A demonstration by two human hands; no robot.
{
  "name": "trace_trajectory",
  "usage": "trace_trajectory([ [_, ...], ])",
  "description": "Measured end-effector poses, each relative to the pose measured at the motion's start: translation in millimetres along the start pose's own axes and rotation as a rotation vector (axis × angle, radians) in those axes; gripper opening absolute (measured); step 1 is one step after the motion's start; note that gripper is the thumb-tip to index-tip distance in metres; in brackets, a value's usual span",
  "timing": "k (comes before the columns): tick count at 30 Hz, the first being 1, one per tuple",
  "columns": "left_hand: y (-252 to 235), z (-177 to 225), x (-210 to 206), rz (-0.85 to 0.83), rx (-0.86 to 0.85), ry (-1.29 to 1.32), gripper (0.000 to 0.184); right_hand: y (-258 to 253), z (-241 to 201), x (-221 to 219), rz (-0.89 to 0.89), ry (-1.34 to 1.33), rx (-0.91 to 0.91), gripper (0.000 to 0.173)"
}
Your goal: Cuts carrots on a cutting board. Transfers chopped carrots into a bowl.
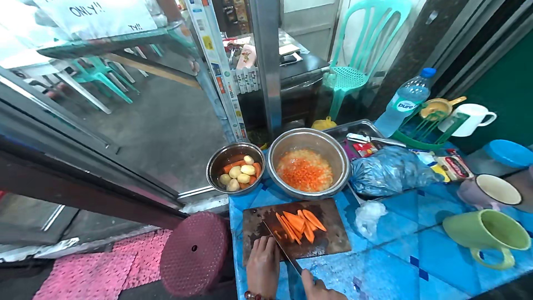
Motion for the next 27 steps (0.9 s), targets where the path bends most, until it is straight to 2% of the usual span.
trace_trajectory([
  [7, 3, -7, -2, -0.018, 0.054, 0.065, 0.016, -19, 13, -2, -0.116, -0.125, 0.000, 0.041],
  [14, 2, -3, 1, 0.025, 0.022, 0.029, 0.009, -4, 1, 4, -0.004, -0.013, 0.026, 0.038],
  [20, 2, -6, 0, 0.021, 0.056, 0.037, 0.008, -23, -10, -4, -0.035, -0.040, -0.024, 0.039],
  [24, 4, -14, -1, 0.031, 0.139, 0.127, 0.015, -27, 7, 0, -0.138, -0.172, 0.009, 0.040],
  [27, 3, -17, -1, 0.017, 0.152, 0.162, 0.012, -18, 9, 1, -0.121, -0.147, 0.030, 0.039],
])
Point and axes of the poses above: each hand's wrist, its own y-axis away from the middle knuckle, its own x-axis out of the back of the hand, z = x × y, the point moved 5 cm from there along -y, towards the middle knuckle, and after that the axes turned 11 degrees about y, right-handed, at the moved point
